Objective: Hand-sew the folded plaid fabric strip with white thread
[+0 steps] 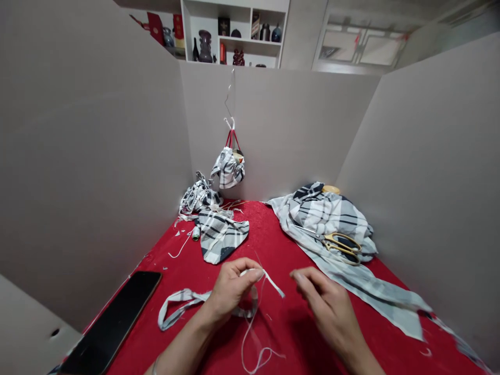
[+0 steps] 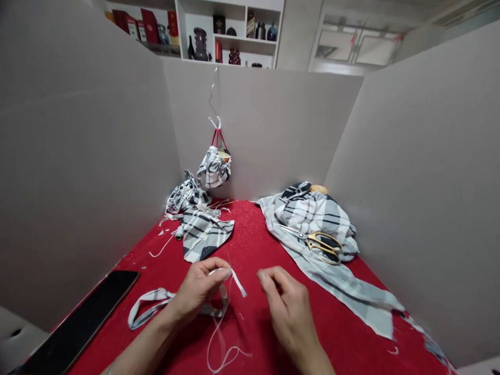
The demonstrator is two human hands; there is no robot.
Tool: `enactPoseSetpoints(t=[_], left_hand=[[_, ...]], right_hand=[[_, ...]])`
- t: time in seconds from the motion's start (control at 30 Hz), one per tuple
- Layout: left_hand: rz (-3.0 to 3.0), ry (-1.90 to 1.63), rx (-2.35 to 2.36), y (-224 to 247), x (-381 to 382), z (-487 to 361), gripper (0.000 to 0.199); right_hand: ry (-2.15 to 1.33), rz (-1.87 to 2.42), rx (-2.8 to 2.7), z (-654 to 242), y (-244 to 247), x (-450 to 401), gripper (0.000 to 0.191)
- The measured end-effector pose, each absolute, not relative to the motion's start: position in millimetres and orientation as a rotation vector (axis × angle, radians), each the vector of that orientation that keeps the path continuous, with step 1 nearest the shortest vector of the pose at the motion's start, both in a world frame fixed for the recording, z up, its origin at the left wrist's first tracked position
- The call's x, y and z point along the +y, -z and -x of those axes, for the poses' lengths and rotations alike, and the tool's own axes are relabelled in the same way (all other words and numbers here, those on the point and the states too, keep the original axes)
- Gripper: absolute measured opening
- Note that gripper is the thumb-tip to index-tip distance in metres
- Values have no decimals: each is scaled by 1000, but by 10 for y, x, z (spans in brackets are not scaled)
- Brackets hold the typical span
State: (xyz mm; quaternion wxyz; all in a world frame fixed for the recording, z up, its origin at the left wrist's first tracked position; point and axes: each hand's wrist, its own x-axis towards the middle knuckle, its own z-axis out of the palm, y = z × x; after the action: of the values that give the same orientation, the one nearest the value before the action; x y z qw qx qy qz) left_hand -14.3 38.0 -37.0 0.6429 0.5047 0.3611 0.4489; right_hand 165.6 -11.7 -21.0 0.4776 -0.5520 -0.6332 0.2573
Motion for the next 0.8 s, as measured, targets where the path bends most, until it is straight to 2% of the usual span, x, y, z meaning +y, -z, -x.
enactPoseSetpoints(t=[0.1,0.2,0.37,0.6,0.8], left_hand=[[-1236,-981,827,387,366,137,25],[-1341,-989,837,417,380,141,23],[-1399,-928,857,455,387,152,22],[-1396,-844,791,443,362,153,23],[-1234,-994,849,378,451,220,20]], right_hand=[[-974,1292,-1528,-1626,145,115,35],[-1146,1174,-1501,-1468,179,268,33],[-1136,1138,-1390,-1368,237,309,20],[-1040,1074,-980,-1670,306,751,24],[-1191,946,-903,-2306,54,645,24]])
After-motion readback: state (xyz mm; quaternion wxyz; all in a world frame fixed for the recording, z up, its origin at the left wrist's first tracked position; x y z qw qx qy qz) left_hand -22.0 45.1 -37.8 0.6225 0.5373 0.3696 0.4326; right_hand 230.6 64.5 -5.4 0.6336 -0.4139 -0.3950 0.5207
